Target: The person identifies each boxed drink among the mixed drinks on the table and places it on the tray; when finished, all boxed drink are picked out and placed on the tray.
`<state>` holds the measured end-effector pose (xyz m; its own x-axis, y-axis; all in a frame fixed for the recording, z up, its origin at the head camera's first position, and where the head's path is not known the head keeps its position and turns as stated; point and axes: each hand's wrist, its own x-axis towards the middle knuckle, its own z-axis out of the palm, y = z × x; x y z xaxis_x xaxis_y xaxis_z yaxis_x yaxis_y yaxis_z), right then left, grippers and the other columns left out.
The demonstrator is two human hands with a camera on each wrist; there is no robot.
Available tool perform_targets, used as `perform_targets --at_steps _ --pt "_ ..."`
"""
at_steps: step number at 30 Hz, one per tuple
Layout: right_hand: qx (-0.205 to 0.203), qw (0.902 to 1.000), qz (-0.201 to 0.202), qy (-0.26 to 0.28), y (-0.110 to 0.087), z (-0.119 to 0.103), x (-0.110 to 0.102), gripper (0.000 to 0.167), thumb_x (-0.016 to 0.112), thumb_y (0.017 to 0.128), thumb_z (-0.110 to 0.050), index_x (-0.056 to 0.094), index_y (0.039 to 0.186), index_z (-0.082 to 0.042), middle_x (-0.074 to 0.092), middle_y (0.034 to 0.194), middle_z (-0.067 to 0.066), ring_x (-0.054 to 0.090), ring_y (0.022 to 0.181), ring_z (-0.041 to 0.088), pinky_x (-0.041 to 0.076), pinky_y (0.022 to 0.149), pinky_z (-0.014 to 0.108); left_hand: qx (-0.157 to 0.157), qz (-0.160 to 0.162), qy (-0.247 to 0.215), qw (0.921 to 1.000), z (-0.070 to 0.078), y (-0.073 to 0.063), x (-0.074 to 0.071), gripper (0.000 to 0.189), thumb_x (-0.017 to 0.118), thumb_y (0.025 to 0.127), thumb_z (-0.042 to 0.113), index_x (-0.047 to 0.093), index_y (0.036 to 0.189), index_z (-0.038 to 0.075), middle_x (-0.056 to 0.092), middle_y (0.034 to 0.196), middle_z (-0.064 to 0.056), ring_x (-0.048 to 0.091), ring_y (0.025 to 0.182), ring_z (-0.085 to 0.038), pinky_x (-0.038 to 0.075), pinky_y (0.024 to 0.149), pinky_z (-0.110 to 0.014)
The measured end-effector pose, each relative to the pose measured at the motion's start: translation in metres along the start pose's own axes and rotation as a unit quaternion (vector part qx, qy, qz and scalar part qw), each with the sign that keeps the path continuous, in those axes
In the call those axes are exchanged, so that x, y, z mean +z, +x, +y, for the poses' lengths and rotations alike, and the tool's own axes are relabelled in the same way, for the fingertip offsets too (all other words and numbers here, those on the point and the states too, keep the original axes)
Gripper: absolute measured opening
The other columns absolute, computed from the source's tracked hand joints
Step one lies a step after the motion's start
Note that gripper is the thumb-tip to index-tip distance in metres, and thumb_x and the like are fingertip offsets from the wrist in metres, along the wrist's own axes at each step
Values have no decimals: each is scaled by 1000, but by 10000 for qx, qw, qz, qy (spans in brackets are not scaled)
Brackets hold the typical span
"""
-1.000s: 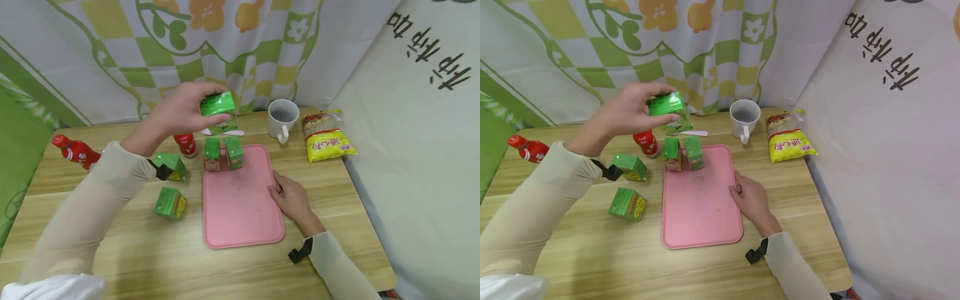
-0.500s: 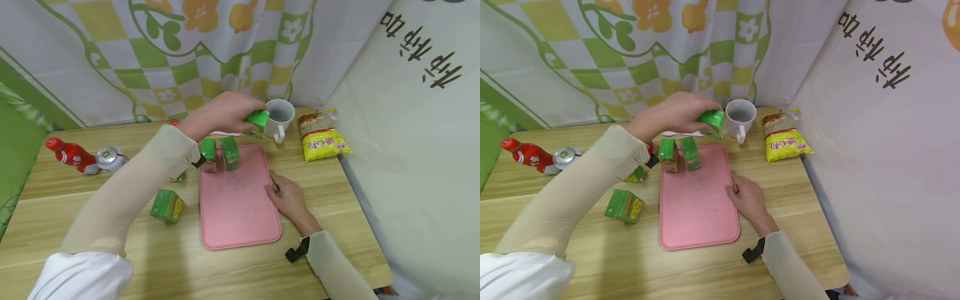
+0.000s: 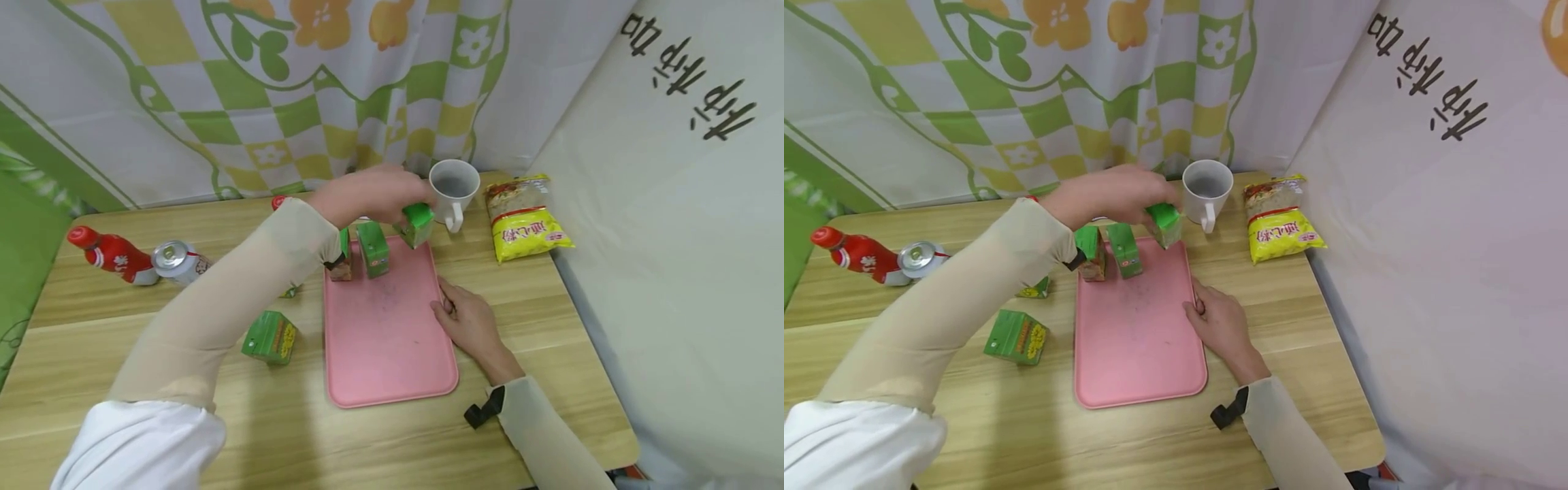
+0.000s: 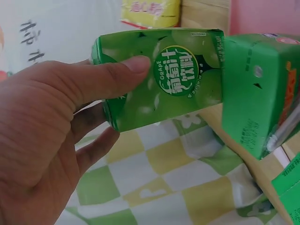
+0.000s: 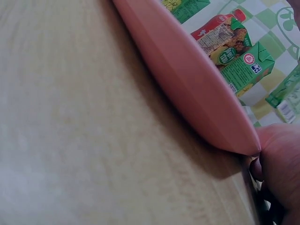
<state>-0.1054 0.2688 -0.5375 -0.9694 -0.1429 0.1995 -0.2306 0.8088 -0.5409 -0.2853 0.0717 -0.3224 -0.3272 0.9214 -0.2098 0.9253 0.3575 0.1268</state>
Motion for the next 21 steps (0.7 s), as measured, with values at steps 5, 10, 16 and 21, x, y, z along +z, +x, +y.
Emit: perform_targets --at_steps 5,10,16,21 --pt "-31 10000 25 -7 -1 2 1 52 66 98 -31 58 145 -10 51 74 -7 46 61 12 37 53 31 127 -111 445 9989 2 9 12 34 85 83 9 73 111 23 70 105 8 61 94 -18 44 91 -45" --pt "-109 9999 110 19 -1 3 1 51 68 97 -30 59 143 -9 51 74 -6 45 61 12 36 53 32 271 -122 688 9972 8 14 18 39 78 83 -3 76 112 23 73 108 8 64 101 -21 43 97 -47" --pt "-100 9999 78 -6 0 3 2 52 66 98 -31 58 144 -8 51 74 -6 45 61 12 36 53 32 526 -90 768 9956 9 21 25 39 76 79 -7 76 103 24 72 99 9 62 94 -18 43 96 -43" --pt "-122 9999 107 -14 1 4 3 51 66 98 -31 59 143 -8 51 74 -7 45 60 12 36 52 31 562 -135 1035 9929 9 25 30 39 76 79 -8 76 101 24 73 97 8 63 89 -19 42 96 -44"
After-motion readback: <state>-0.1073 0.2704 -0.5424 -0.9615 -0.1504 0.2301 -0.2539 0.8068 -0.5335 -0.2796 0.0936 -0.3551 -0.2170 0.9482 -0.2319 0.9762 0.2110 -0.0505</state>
